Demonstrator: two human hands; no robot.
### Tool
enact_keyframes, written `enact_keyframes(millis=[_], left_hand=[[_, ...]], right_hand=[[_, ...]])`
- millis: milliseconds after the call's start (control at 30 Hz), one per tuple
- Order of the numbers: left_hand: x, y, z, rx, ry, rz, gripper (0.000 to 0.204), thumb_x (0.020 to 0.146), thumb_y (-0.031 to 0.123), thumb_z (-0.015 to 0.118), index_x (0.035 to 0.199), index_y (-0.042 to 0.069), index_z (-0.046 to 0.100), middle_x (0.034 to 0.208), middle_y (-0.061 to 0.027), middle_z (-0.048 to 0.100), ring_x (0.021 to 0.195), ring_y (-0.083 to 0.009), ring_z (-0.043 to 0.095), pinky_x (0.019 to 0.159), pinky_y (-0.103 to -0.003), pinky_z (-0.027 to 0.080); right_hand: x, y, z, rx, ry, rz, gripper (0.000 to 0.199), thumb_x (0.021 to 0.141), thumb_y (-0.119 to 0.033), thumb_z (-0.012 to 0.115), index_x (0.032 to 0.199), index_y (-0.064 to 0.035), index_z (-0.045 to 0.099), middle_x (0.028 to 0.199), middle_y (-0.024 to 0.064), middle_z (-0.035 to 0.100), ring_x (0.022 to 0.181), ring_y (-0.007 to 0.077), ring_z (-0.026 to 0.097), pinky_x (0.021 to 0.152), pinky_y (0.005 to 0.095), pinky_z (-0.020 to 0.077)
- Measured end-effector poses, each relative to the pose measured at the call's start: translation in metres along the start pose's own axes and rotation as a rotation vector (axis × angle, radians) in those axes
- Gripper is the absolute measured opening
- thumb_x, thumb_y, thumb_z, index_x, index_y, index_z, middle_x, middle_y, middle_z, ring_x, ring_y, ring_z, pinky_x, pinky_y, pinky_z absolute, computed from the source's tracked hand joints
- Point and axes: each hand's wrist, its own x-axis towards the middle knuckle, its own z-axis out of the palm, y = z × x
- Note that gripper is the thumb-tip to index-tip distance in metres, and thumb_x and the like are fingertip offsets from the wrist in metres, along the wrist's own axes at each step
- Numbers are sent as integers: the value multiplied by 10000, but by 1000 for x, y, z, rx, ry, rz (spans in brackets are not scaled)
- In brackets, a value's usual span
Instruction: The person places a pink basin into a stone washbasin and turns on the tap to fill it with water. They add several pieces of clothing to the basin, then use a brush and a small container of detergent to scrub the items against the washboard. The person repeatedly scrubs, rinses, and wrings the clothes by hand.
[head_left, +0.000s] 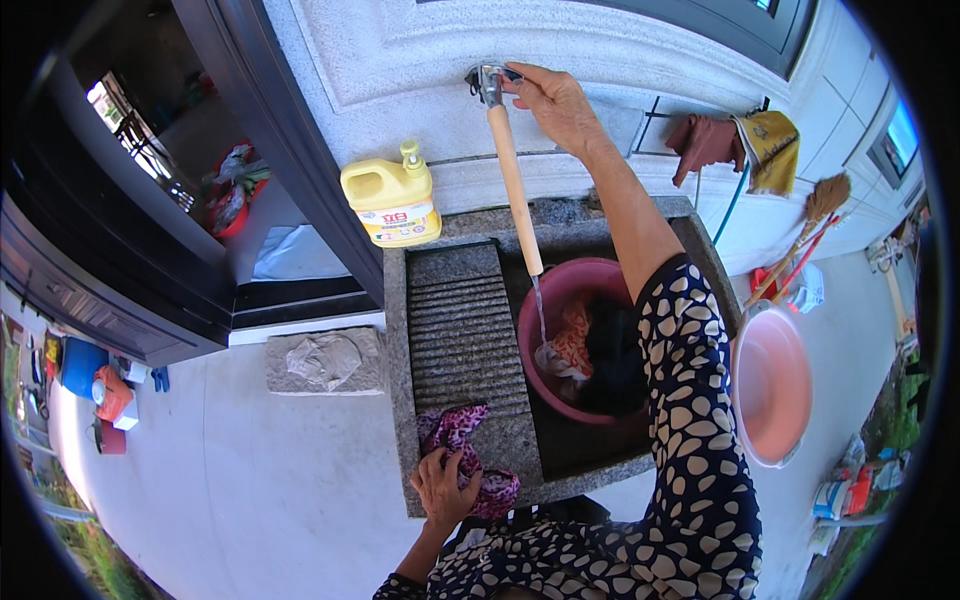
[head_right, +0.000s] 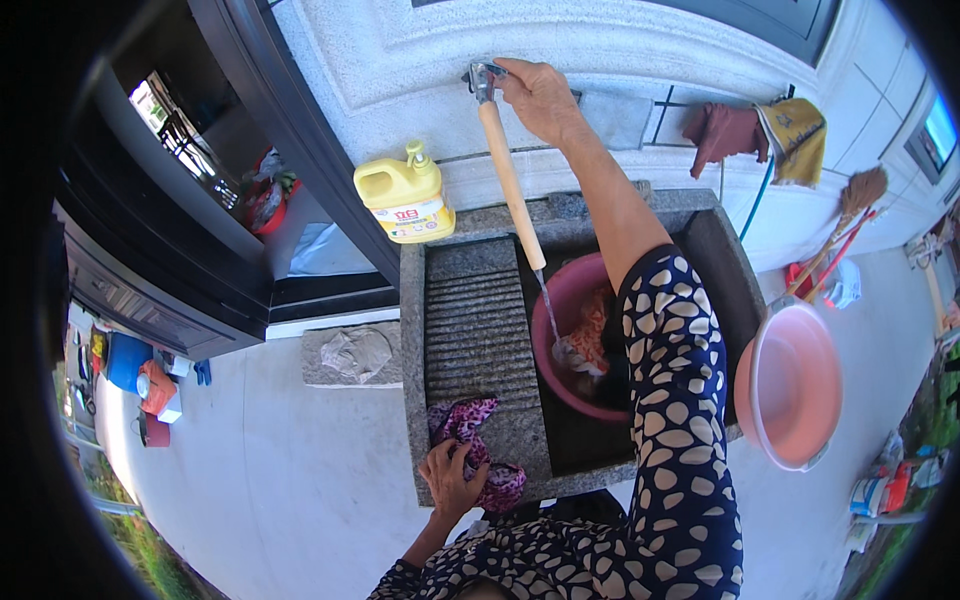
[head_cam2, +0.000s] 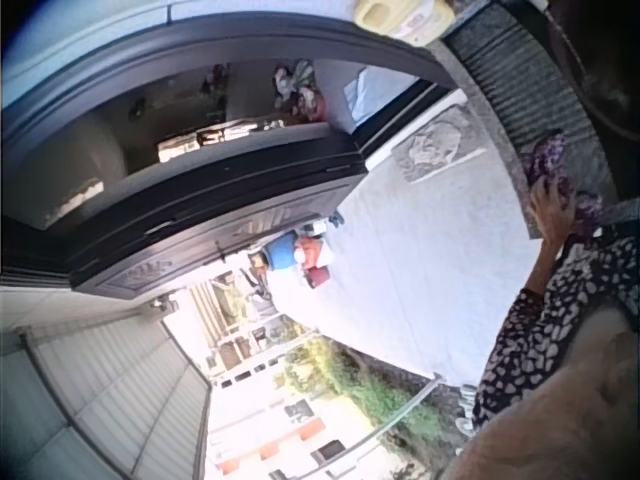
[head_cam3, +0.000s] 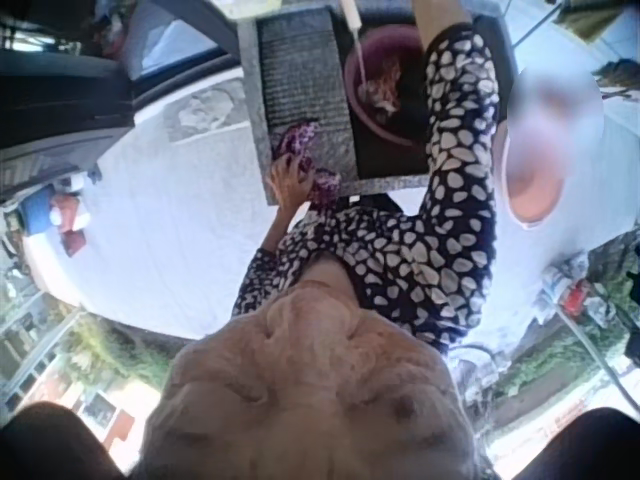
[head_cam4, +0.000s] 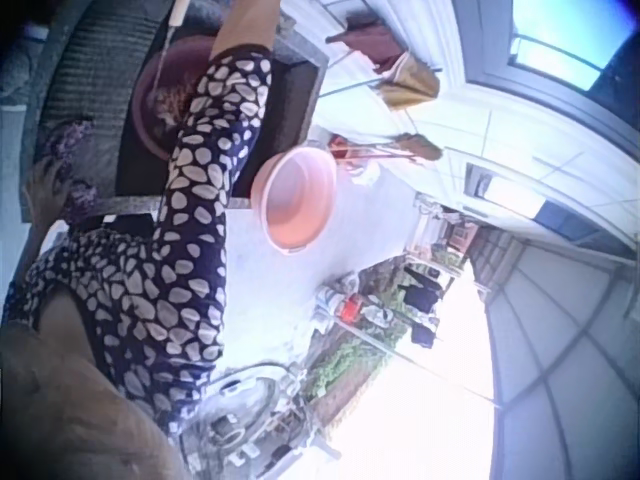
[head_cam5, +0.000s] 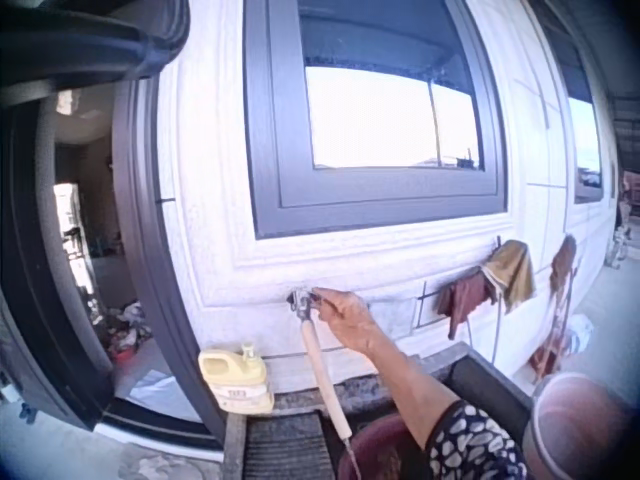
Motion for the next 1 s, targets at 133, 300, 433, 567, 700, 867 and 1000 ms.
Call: enact_keyframes(millis=[133,300,433,567,700,867,1000], left_hand=[[0,-3,-1,-29,5,15,466,722,321,764,1121,121,630,1213,-127,512,1156,-321,453,967,-484,281],[-1,-3,2,-28,5,47,473,732,338,751,1129,117,621,1203,-126,523,1143,-321,466,955,-467,284],[1,-3,-6,-87,11,71,489,747,376,734,1142,114,612,1207,-126,528,1132,-322,476,948,-455,287],[0,-12,-23,-172,-63,105,515,767,347,719,1193,87,592,1246,-154,502,1168,-346,446,979,-482,277],[-6,-23,-26,-186,-38,162,486,804,259,695,1234,78,557,1291,-179,471,1175,-363,434,1001,-490,290],[3,-48,-21,-146,66,3,460,780,227,720,1188,75,574,1254,-156,463,1170,-356,415,980,-488,285],[29,-36,-16,132,125,-15,395,758,265,730,1102,100,626,1096,-126,497,1117,-327,421,937,-483,299]], right_hand=[[-1,-3,3,148,8,19,334,978,-110,498,1281,21,550,1165,156,651,1110,213,624,952,291,504],[5,15,0,333,-11,51,379,977,-220,529,1289,-6,528,1146,114,647,1049,195,631,883,292,516],[-3,20,5,404,20,172,426,962,-249,555,1326,-36,490,1017,42,638,905,128,595,791,277,499],[-85,-3,-3,262,161,179,329,944,-301,565,1101,-14,582,902,51,648,820,174,624,665,325,502],[-237,-20,-10,-26,-61,228,297,919,-251,576,1059,1,648,862,160,681,784,204,661,727,340,514],[-421,-55,87,196,-356,386,297,813,-245,715,980,-12,637,903,143,615,854,270,619,736,384,510],[-470,-98,146,-405,-406,430,323,766,-323,720,926,-55,638,945,135,593,945,310,573,767,456,455]])
